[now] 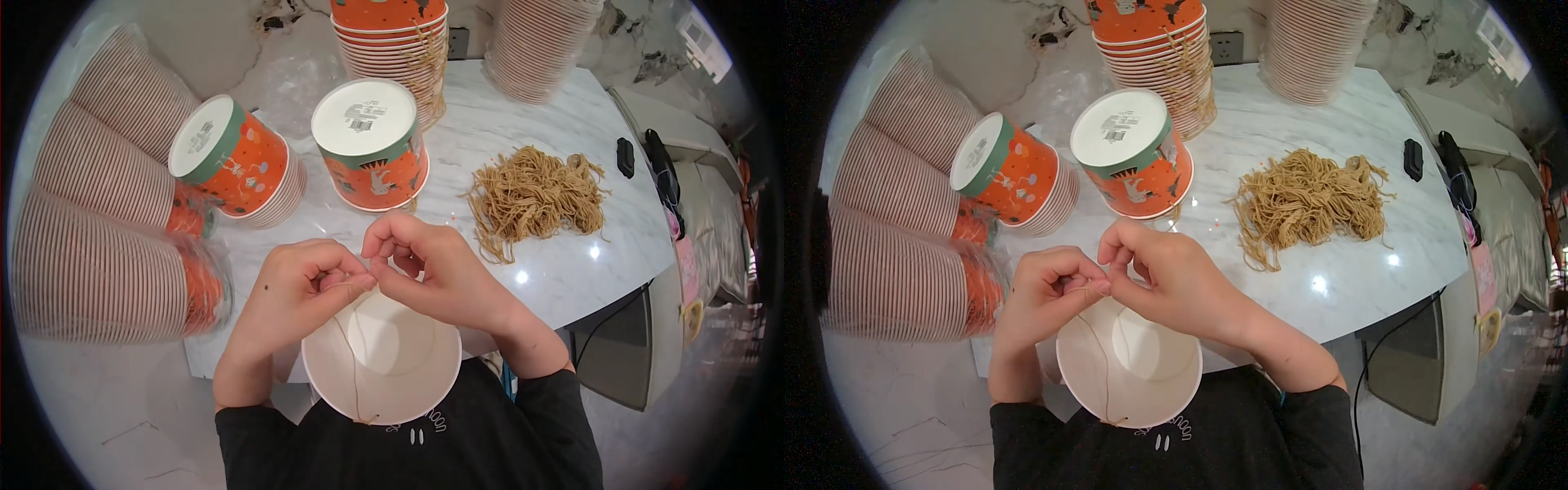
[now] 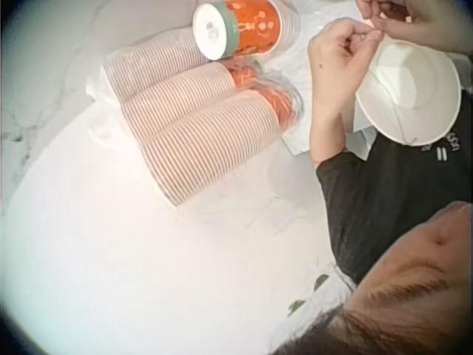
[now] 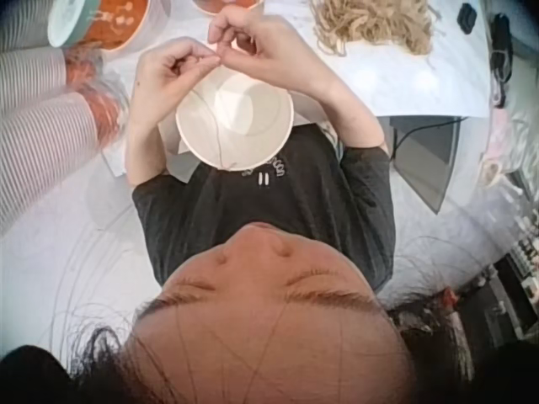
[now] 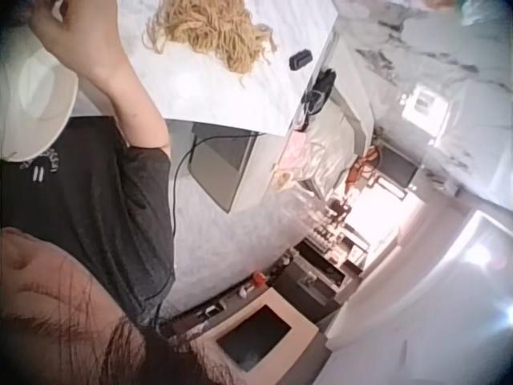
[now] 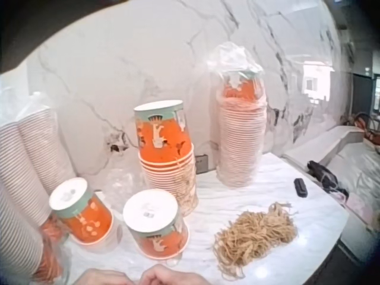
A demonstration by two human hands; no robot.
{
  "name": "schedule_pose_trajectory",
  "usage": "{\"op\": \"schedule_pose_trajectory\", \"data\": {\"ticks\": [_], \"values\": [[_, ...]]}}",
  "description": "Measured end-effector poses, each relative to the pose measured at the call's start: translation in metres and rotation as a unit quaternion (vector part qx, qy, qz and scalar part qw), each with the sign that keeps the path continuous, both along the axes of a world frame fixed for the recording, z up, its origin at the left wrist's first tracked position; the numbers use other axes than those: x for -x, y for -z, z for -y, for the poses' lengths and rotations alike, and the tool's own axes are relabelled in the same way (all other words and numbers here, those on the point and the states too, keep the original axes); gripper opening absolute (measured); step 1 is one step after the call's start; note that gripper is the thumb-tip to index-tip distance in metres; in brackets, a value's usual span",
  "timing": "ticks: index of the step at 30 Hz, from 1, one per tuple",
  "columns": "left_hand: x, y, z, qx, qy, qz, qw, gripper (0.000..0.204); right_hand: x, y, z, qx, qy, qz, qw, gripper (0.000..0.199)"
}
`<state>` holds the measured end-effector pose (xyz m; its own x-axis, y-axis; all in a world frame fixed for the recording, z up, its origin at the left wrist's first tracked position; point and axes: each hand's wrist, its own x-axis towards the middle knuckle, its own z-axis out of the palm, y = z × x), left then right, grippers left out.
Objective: Threading rubber bands through pre-punched holes in paper bowls to assemble them.
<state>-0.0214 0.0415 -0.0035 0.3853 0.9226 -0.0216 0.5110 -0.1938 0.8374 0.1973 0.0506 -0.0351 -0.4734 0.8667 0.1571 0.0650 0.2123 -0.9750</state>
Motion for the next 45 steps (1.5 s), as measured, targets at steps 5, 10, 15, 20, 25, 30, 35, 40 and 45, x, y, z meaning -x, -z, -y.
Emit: {"op": "schedule_pose_trajectory", "data": {"ticks": [5, 10, 15, 20, 25, 30, 35, 40, 45], "values": [[0.001, -0.004, 0.0, 0.095, 0.012, 0.045, 0.994, 0.01, -0.001, -0.001, -0.001, -0.015, 0.0, -0.003, 1.0, 0.013], [0.006, -0.006, -0.007, 0.115, 0.051, 0.016, 0.992, 0.009, 0.001, 0.0, 0.0, -0.038, -0.015, -0.001, 0.999, 0.011], [0.011, 0.004, -0.012, 0.198, 0.037, 0.104, 0.974, 0.014, -0.001, 0.0, 0.002, -0.049, -0.011, 0.01, 0.999, 0.012], [0.011, 0.009, -0.012, 0.178, 0.002, 0.139, 0.974, 0.013, -0.001, 0.002, 0.008, -0.118, 0.013, 0.05, 0.992, 0.015], [0.006, 0.017, -0.009, 0.154, -0.02, 0.172, 0.973, 0.014, 0.005, 0.0, 0.017, -0.131, 0.077, 0.089, 0.984, 0.02], [0.003, 0.016, -0.008, 0.178, -0.035, 0.169, 0.969, 0.015, 0.012, 0.009, 0.025, -0.153, 0.138, 0.089, 0.974, 0.018], [0.005, 0.013, -0.01, 0.179, -0.03, 0.143, 0.973, 0.014, 0.011, 0.012, 0.023, -0.169, 0.139, 0.084, 0.972, 0.014], [0.003, 0.005, -0.01, 0.183, -0.016, 0.129, 0.975, 0.011, 0.007, 0.006, 0.025, -0.181, 0.104, 0.083, 0.975, 0.014], [0.013, 0.008, -0.016, 0.26, 0.034, 0.157, 0.952, 0.012, 0.004, 0.004, 0.021, -0.211, 0.082, 0.094, 0.97, 0.015]]}}
